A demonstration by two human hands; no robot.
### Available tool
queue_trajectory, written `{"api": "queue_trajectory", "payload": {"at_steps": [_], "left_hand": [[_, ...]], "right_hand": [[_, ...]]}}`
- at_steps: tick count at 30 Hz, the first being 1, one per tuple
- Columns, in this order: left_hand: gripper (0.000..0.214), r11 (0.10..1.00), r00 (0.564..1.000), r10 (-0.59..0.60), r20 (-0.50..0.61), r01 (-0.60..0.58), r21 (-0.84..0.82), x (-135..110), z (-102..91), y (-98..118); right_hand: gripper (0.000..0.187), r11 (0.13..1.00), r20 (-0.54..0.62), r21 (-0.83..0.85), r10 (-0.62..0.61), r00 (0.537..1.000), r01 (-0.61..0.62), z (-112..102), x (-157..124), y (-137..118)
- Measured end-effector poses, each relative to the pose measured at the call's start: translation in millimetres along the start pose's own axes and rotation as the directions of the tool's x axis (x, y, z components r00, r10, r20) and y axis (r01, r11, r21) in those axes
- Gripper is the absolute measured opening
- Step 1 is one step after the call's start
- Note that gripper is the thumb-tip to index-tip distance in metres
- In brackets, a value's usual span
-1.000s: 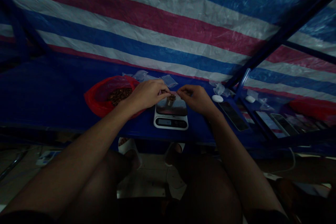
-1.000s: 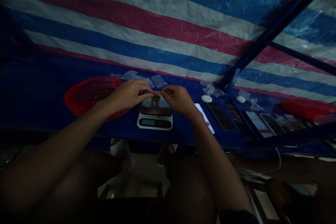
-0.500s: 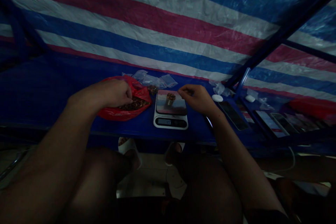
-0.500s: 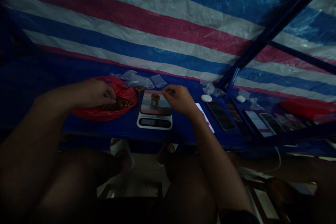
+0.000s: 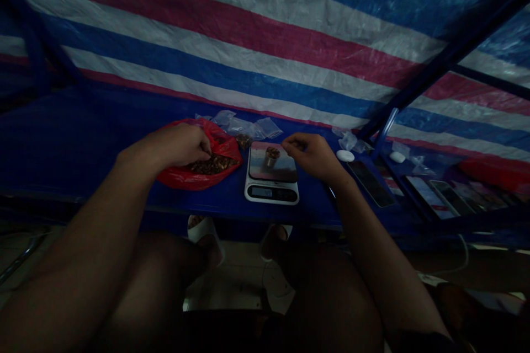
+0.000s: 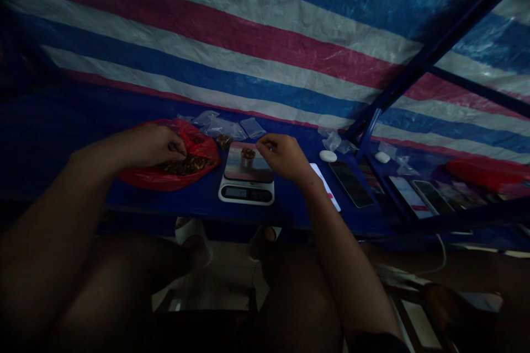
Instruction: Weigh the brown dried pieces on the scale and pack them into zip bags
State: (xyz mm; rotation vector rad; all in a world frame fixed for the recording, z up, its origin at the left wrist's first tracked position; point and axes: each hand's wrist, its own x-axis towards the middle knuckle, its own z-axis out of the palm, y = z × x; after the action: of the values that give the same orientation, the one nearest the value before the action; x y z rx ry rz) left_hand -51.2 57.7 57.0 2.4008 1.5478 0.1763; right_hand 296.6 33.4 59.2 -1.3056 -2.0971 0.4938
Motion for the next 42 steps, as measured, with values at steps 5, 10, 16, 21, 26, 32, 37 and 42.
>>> {"api": "queue_trajectory", "payload": {"at_steps": [5, 10, 16, 21, 26, 32, 37, 42], "left_hand": [[0.021, 0.999, 0.991, -0.032, 0.131, 0.032, -0.004, -2, -14.9, 13], [0.029, 0.988, 0.997, 0.014, 0.079, -0.002, -0.155, -4, -17.3, 27], [0.036, 0.877, 0.992, 0.104, -0.068, -0.124, -0.465, 1, -7.6, 41], [0.032, 0.751, 0.988, 0.137, -0.067, -0.148, -0.643, 4, -2.0, 54], [0.028, 0.707, 0.989, 0.12, -0.088, -0.147, -0.692, 5, -0.3, 64], [0.027, 0.675, 0.988, 0.086, -0.128, -0.153, -0.721, 9, 4.7, 69], [0.026, 0.667, 0.981, 0.08, -0.177, -0.185, -0.722, 11, 7.2, 71], [0.023, 0.693, 0.981, 0.075, -0.178, -0.179, -0.699, 12, 11.3, 66]], "right_hand": [[0.026, 1.0, -0.016, 0.006, -0.005, 1.0, 0.005, 0, 0, 1], [0.025, 0.998, -0.051, 0.043, -0.049, 0.997, 0.052, 4, -1, -10], [0.018, 0.961, -0.089, 0.034, -0.27, 0.959, 0.274, 20, 0, -31], [0.02, 0.911, -0.11, 0.091, -0.393, 0.913, 0.403, 32, 2, -41], [0.015, 0.926, -0.127, 0.125, -0.341, 0.932, 0.356, 36, 5, -39], [0.015, 0.949, -0.124, 0.187, -0.233, 0.964, 0.254, 37, 6, -36], [0.015, 0.965, -0.134, 0.174, -0.172, 0.976, 0.194, 25, 7, -30], [0.01, 0.985, -0.133, 0.045, -0.161, 0.978, 0.168, 3, 5, -13]]}}
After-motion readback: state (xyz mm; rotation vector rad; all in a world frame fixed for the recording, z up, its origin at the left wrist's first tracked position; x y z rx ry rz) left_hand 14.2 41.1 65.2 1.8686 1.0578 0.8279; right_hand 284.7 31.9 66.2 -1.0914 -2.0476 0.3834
